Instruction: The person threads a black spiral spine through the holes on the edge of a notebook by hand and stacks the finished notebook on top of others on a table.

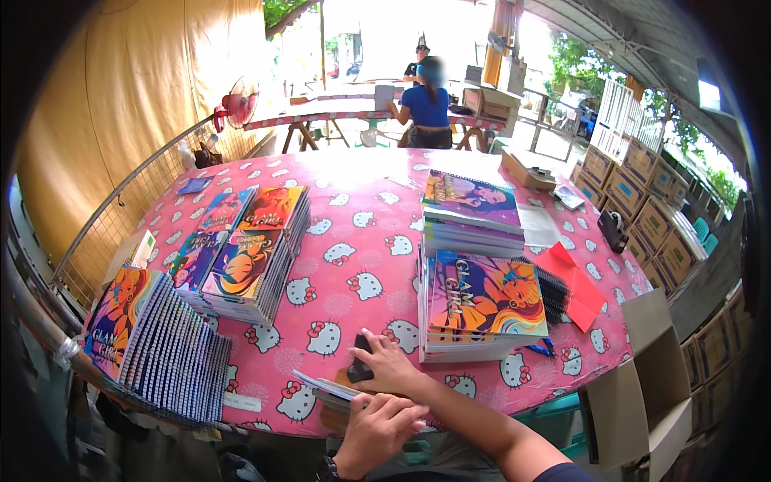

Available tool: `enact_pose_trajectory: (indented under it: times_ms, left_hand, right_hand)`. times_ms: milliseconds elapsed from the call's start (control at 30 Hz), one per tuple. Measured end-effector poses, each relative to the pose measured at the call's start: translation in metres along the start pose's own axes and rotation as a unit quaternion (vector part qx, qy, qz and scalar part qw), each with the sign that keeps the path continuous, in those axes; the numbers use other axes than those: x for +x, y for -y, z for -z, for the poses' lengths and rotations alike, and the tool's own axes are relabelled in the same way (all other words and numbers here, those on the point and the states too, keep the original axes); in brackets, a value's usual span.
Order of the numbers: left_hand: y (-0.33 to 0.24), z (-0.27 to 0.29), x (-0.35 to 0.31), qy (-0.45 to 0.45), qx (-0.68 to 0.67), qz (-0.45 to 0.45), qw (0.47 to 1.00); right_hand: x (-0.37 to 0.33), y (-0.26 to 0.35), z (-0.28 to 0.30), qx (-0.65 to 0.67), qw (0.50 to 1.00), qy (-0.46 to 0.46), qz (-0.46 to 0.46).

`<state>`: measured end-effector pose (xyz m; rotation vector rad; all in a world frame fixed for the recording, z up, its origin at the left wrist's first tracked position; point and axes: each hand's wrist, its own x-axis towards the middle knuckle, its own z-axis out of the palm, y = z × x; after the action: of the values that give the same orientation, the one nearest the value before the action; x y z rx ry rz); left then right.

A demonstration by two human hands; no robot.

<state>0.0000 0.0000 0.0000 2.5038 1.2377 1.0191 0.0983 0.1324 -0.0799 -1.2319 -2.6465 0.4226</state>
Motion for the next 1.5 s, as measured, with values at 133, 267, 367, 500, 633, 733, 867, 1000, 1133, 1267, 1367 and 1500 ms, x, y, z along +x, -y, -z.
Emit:
enact_pose_trajectory:
  times_ms: [133, 267, 367, 500, 633, 733, 867, 1000, 1133, 1267, 1367, 1500]
  left_hand:
    - [-0.003, 0.001, 0.001, -0.020, -0.027, 0.026, 0.999]
    - [-0.001, -0.002, 0.005, -0.006, 0.020, 0.039, 0.999]
    - [-0.002, 0.003, 0.016, -0.062, -0.053, 0.019, 0.996]
    - [0.006, 0.009, 0.009, 0.029, -0.015, 0.029, 0.999]
    - [-0.001, 0.010, 0.009, -0.008, -0.037, 0.033, 0.999]
    - [0.002, 0.009, 0.009, 0.013, -0.047, 0.033, 0.998]
    - [-0.001, 0.008, 0.010, -0.016, -0.072, 0.056, 0.996]
    - [0.007, 0.008, 0.000, 0.064, -0.009, 0.029, 0.998]
    - [0.001, 0.019, 0.006, -0.058, -0.017, 0.100, 0.993]
    - [0.021, 0.012, 0.003, -0.043, -0.012, 0.114, 0.993]
    - [0.017, 0.010, -0.006, -0.043, -0.042, 0.116, 0.991]
    - [0.011, 0.007, -0.009, -0.066, -0.062, 0.131, 0.987]
  right_hand:
    - [-0.027, -0.022, 0.002, 0.146, 0.989, 0.003, 0.014]
    - [-0.079, -0.041, 0.006, 0.612, 0.786, 0.040, -0.083]
    - [-0.116, -0.049, 0.021, 0.615, 0.779, 0.015, -0.120]
    - [-0.138, -0.021, 0.019, 0.105, 0.966, -0.167, -0.165]
    - [-0.155, -0.022, 0.010, 0.020, 0.970, -0.144, -0.193]
    - [-0.165, -0.036, 0.010, 0.028, 0.979, -0.115, -0.168]
    - [-0.157, -0.046, 0.016, 0.032, 0.985, -0.112, -0.130]
    - [-0.155, -0.047, 0.026, 0.100, 0.980, -0.111, -0.128]
    - [-0.154, -0.028, 0.075, 0.578, 0.794, -0.014, -0.190]
    - [-0.147, -0.001, 0.114, 0.577, 0.815, -0.013, 0.046]
    - [-0.138, -0.003, 0.095, 0.361, 0.920, -0.055, -0.142]
    - [-0.143, 0.002, 0.117, 0.611, 0.784, 0.042, 0.101]
